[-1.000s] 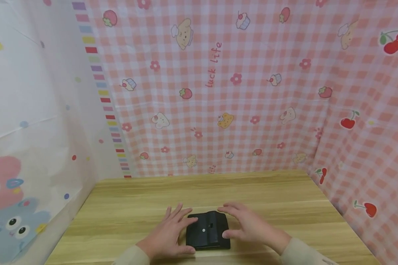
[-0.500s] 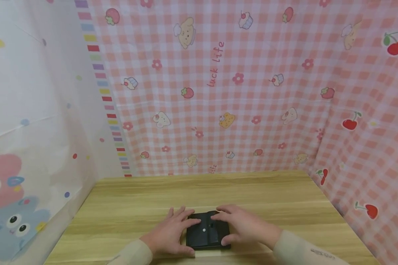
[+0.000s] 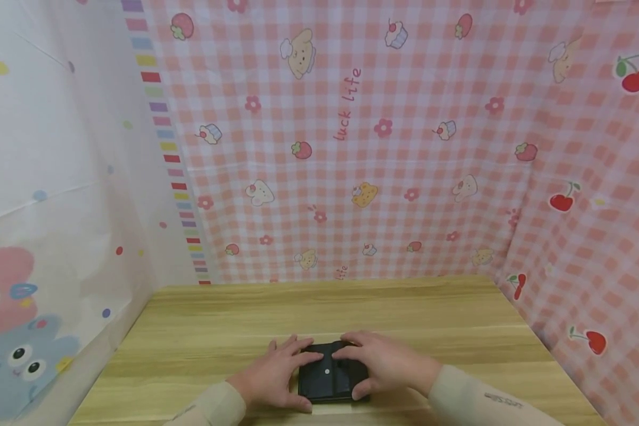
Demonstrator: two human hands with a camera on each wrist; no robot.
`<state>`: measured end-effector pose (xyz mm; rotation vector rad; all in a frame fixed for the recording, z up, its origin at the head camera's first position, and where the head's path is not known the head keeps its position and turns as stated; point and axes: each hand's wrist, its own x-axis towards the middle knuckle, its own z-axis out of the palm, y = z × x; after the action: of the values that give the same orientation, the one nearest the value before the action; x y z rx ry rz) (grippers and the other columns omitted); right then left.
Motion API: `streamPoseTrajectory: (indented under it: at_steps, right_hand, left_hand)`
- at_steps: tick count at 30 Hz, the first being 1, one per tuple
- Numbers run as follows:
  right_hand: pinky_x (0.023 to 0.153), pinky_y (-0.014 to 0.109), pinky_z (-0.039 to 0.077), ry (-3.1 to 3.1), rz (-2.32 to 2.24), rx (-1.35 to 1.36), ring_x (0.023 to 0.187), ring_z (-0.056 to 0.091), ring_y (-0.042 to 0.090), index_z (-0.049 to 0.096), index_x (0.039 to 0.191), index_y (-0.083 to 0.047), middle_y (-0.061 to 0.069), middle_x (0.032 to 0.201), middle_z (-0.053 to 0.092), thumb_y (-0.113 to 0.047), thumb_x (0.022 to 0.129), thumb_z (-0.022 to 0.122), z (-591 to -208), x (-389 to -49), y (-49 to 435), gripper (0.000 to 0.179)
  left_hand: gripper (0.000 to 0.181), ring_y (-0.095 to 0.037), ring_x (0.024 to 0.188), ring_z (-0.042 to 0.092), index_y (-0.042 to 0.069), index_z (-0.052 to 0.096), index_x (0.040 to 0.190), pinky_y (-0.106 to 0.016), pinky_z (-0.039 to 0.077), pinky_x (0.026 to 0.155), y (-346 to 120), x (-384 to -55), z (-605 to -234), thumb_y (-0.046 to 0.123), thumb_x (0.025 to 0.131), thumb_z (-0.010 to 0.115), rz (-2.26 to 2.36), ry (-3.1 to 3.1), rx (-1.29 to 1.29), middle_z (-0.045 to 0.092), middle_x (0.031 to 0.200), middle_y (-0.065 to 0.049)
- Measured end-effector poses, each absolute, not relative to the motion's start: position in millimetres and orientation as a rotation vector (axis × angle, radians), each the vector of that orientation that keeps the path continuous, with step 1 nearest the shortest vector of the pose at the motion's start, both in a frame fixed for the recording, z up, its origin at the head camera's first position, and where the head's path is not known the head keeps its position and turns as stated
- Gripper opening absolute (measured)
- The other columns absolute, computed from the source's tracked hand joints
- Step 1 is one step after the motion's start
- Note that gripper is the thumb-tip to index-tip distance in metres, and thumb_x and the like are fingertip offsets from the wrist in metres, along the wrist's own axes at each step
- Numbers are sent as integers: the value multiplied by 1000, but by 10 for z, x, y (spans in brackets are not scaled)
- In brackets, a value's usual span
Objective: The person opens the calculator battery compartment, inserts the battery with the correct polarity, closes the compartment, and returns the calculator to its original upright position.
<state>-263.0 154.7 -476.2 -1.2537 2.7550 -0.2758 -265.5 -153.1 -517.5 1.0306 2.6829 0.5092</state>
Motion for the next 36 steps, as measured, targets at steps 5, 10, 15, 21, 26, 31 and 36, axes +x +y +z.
streamPoseTrajectory:
  at_steps: [5, 10, 15, 21, 26, 31, 36]
  right_hand:
    - [114, 55, 52, 2724, -273, -1272, 144, 57, 35, 60, 151, -34, 13, 162, 52, -57, 85, 85, -4772, -2667, 1540, 74]
    - [116, 54, 50, 2699, -259, -1267, 146, 55, 34, 61, 149, -36, 12, 164, 50, -57, 85, 86, -4765, -2686, 1517, 72]
    - [118, 53, 50, 2655, -248, -1259, 150, 52, 33, 64, 145, -38, 11, 166, 48, -57, 86, 85, -4782, -2697, 1478, 66]
    - [119, 51, 49, 2637, -247, -1245, 150, 51, 31, 66, 141, -40, 8, 167, 47, -56, 85, 86, -4807, -2716, 1437, 61]
    - [117, 51, 50, 2638, -219, -1245, 149, 52, 32, 67, 140, -41, 7, 166, 48, -56, 85, 86, -4800, -2716, 1416, 61]
    - [116, 50, 51, 2645, -190, -1242, 148, 53, 31, 67, 139, -42, 6, 166, 49, -58, 83, 86, -4796, -2719, 1401, 61]
    - [116, 49, 52, 2654, -180, -1253, 145, 55, 30, 69, 137, -41, 5, 163, 51, -58, 81, 86, -4797, -2727, 1388, 61]
  left_hand:
    - [93, -50, 160, 31, 39, 47, 161, -86, 28, 114, -1532, -2641, -5161, 68, 81, 85, 541, 2670, 1007, 36, 174, -7]
    - [93, -50, 159, 33, 41, 47, 160, -87, 26, 114, -1533, -2653, -5179, 67, 80, 86, 560, 2673, 992, 37, 174, -7]
    - [92, -49, 160, 32, 43, 48, 159, -87, 24, 115, -1532, -2686, -5221, 69, 79, 85, 579, 2664, 977, 38, 173, -6]
    - [91, -48, 161, 31, 44, 49, 158, -87, 21, 116, -1531, -2698, -5238, 68, 79, 86, 606, 2648, 956, 38, 173, -6]
    - [91, -48, 161, 31, 43, 51, 158, -88, 20, 116, -1532, -2673, -5214, 65, 78, 88, 621, 2642, 947, 39, 173, -6]
    - [92, -49, 160, 31, 43, 51, 158, -89, 20, 115, -1535, -2671, -5215, 65, 77, 89, 623, 2647, 951, 39, 173, -5]
    - [92, -48, 161, 31, 43, 51, 158, -88, 20, 116, -1539, -2680, -5226, 66, 77, 88, 621, 2648, 950, 39, 173, -5]
